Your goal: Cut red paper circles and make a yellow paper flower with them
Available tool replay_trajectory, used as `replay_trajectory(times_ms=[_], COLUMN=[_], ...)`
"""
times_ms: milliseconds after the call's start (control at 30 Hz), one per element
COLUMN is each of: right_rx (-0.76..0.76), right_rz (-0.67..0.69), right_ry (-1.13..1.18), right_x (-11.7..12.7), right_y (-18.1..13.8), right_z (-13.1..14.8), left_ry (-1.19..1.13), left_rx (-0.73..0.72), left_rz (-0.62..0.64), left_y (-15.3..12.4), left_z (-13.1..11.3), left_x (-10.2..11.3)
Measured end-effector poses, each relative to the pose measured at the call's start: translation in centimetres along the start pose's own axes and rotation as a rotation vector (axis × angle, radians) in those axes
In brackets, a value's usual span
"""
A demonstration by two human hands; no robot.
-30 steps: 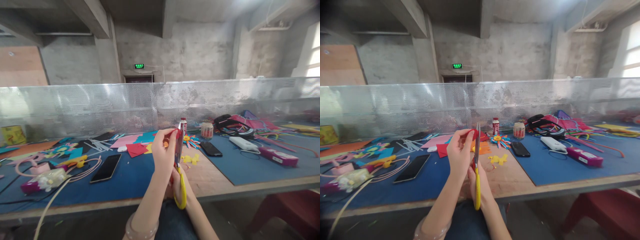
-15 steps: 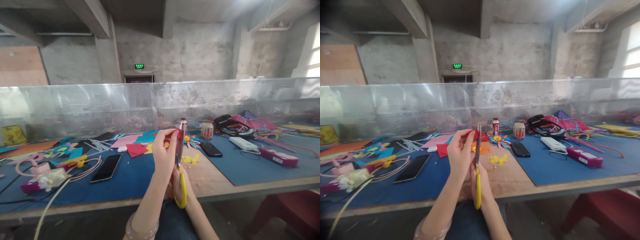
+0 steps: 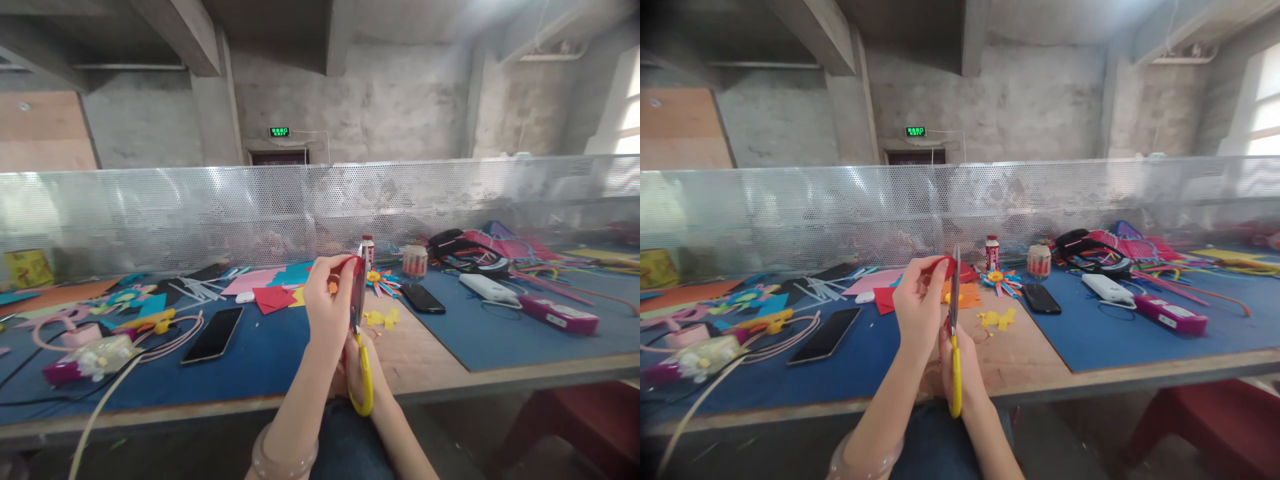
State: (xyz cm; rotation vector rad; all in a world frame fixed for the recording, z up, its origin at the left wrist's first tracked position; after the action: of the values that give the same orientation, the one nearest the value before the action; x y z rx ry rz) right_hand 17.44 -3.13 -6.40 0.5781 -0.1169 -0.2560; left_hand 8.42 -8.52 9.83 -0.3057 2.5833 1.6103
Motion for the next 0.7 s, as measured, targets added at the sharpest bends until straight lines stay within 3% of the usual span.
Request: replay_trajectory(times_ms=[700], right_rx=[-0.060], right_rz=[0.023], right_ry=[0.009], right_x=[0.03], right_y=[-0.11], right_z=[-0.37], left_ry=[-0.081], left_rx=[0.060], left_rz=[-0.104], left_y=[0.24], left_z=[-0.52], left_x=[0.65])
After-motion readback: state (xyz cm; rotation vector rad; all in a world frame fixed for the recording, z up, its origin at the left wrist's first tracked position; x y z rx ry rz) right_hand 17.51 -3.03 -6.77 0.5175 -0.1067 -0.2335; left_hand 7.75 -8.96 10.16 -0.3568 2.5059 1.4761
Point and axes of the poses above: each hand's wrist, its own y-axis towards the middle knuckle, its own x-axis out of the back of the hand, z = x × y, the point moved 10 cm from there along y, towards the middle knuckle, and after that the axes turned 5 degrees about -y, right-handed, at the moved point
